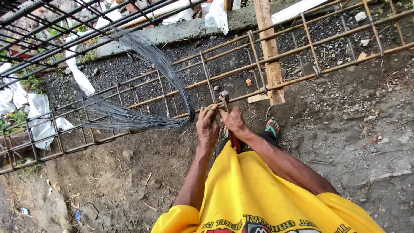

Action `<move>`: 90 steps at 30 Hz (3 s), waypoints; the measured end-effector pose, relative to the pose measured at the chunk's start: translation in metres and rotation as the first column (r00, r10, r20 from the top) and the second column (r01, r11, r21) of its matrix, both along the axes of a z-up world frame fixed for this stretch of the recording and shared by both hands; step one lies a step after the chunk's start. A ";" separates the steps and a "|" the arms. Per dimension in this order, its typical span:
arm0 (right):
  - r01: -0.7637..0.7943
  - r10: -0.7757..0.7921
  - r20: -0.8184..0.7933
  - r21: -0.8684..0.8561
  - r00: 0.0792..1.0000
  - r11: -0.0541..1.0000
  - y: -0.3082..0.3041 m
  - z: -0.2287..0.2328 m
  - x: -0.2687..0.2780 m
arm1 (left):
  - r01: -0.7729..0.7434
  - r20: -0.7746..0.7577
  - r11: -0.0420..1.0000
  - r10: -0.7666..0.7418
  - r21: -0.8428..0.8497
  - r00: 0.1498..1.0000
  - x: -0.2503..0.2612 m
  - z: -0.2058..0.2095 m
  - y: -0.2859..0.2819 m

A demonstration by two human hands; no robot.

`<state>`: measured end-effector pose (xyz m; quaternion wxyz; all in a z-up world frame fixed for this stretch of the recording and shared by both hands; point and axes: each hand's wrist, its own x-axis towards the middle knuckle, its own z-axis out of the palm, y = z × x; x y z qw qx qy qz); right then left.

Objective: The person uses pliers to twist wire around the intersections of a rebar grid, securing the metal rods together. The camera is mounted on the person's head and shakes significantly as they work.

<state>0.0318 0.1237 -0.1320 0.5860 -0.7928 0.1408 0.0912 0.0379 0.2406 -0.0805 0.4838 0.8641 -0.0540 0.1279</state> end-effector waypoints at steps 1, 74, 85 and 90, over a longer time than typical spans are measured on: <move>-0.008 0.008 -0.001 0.000 1.000 1.000 0.001 0.002 0.000 | -0.008 -0.001 1.000 0.008 0.000 1.000 0.004 -0.011 0.004; -0.157 0.292 0.208 -0.496 0.934 0.854 0.002 0.074 0.014 | 0.524 -0.898 0.849 -0.281 -0.068 0.338 0.129 0.000 0.030; 0.028 -0.038 0.098 0.102 0.994 0.994 0.019 0.075 -0.017 | 0.301 -0.859 0.913 -0.373 -0.273 0.352 0.119 -0.006 0.025; 0.074 -0.068 -0.313 0.007 0.947 0.997 0.032 0.076 -0.020 | 0.282 -0.880 0.936 -0.307 -0.210 0.362 0.115 0.044 0.015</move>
